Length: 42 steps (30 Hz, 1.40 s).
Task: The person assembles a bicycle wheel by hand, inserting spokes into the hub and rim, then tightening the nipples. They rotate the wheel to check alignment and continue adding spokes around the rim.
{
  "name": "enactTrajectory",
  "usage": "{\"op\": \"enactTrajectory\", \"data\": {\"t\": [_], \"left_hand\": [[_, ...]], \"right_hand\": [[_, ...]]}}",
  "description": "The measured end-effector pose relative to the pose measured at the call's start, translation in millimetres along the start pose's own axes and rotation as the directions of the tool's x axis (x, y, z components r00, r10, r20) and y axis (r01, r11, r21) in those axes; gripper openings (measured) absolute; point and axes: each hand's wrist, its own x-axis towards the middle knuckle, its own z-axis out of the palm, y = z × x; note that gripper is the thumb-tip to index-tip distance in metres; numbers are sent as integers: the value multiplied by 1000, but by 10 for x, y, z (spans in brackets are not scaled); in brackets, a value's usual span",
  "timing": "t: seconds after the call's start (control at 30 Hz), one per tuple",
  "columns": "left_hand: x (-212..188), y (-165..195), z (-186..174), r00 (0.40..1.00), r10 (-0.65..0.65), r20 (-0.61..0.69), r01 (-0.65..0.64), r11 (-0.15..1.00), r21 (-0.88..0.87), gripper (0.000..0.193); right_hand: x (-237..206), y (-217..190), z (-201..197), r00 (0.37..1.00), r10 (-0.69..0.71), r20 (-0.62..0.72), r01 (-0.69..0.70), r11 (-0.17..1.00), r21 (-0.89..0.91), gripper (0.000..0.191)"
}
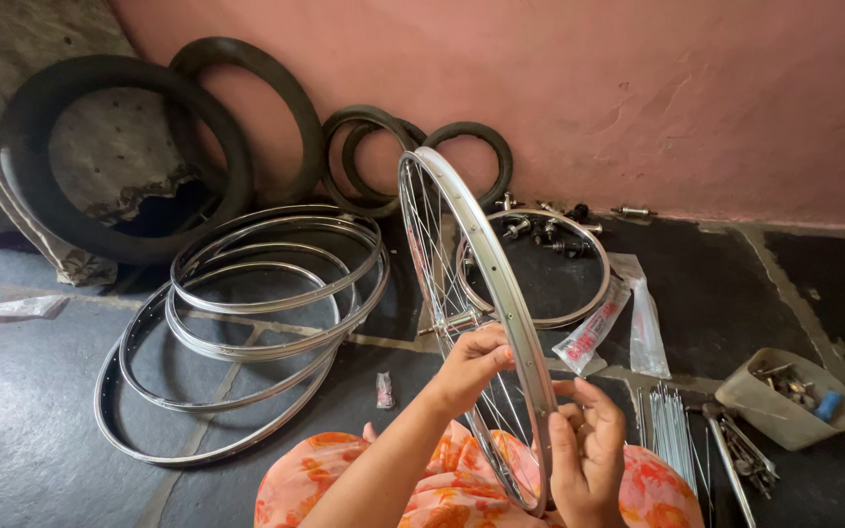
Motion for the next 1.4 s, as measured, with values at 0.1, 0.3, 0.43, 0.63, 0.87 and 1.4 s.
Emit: {"op": "enactTrajectory", "data": {"t": [0.1,0.3,0.43,0.63,0.87,1.4], "left_hand": [[-19,-58,9,998,-67,-8,65,985,-161,15],[-36,-22,157,993,-115,-28,102,954,-282,16],[15,103,168,992,-121,-23,105,931,-350,27],[-33,105,219,993,-121,16,119,928,-353,24],[-38,39,209,990,-140,-18,131,958,-256,23],[3,92,133,975,-208,73,220,938,-266,20]], "right_hand": [[3,-6,6,999,32,-14,-32,999,20,48],[12,13,32,994,109,-25,-108,993,50,42],[38,70,53,988,144,-50,-142,989,53,40],[-12,137,25,988,150,-34,-145,983,111,39],[-11,135,17,992,122,-21,-121,991,66,38],[-35,130,7,989,145,-9,-144,987,74,39]]}}
